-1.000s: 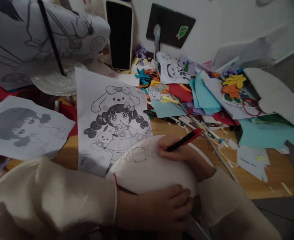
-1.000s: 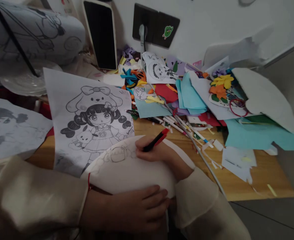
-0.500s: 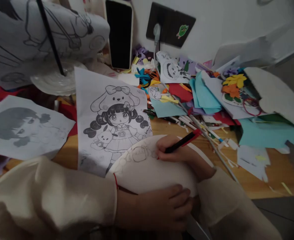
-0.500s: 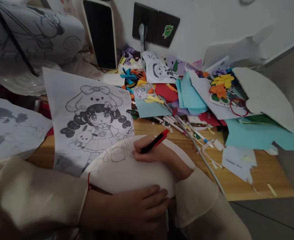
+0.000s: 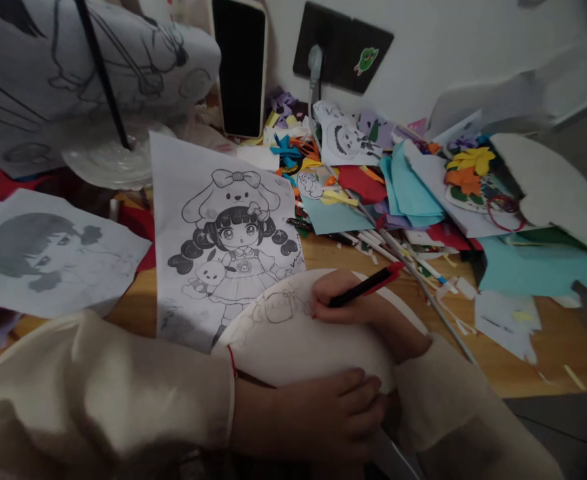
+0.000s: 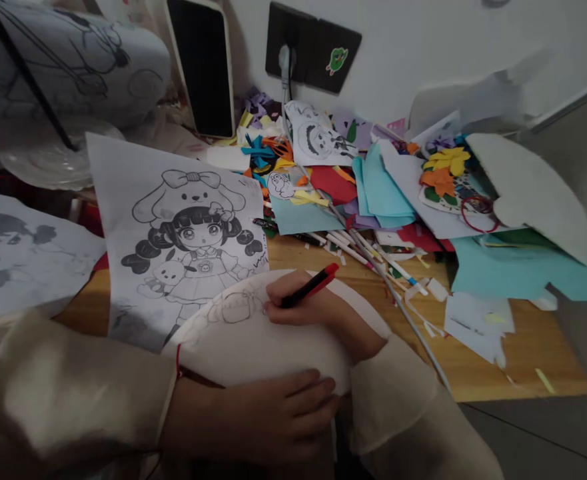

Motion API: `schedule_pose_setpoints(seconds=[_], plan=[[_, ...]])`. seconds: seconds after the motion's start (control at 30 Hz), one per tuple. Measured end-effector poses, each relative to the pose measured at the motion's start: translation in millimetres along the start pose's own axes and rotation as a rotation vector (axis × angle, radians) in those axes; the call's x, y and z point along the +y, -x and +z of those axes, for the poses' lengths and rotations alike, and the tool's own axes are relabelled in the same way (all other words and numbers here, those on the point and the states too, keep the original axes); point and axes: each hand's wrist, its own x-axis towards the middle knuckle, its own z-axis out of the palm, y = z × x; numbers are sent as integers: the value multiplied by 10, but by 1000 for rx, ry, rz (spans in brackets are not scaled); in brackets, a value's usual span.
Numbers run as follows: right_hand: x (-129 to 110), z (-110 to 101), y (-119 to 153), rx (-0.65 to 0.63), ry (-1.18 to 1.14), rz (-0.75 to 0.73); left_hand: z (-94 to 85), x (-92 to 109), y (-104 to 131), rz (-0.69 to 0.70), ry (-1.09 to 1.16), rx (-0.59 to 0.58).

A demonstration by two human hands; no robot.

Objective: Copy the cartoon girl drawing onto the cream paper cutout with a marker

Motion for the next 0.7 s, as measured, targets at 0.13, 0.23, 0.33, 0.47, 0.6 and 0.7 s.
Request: schedule_pose_setpoints(seconds=[0.13, 0.23, 0.33, 0.47, 0.6, 0.7], plan=[[-14, -6, -7, -13, -19, -13, 8, 0, -5, 1, -3, -4], [-29, -14, -11, -12, -11, -15, 19, 8, -5, 1, 2, -8], [-34, -18, -8, -27, -10, -11, 26, 17, -1, -4, 12, -3], [-12, -18, -1, -18, -16, -16, 22, 22, 3, -7, 14, -11], [10, -15, 0, 2, -29, -45, 15, 18, -2, -8, 17, -9], [-4, -20, -5, -2, -21, -44, 19, 11, -3, -2, 15, -7]])
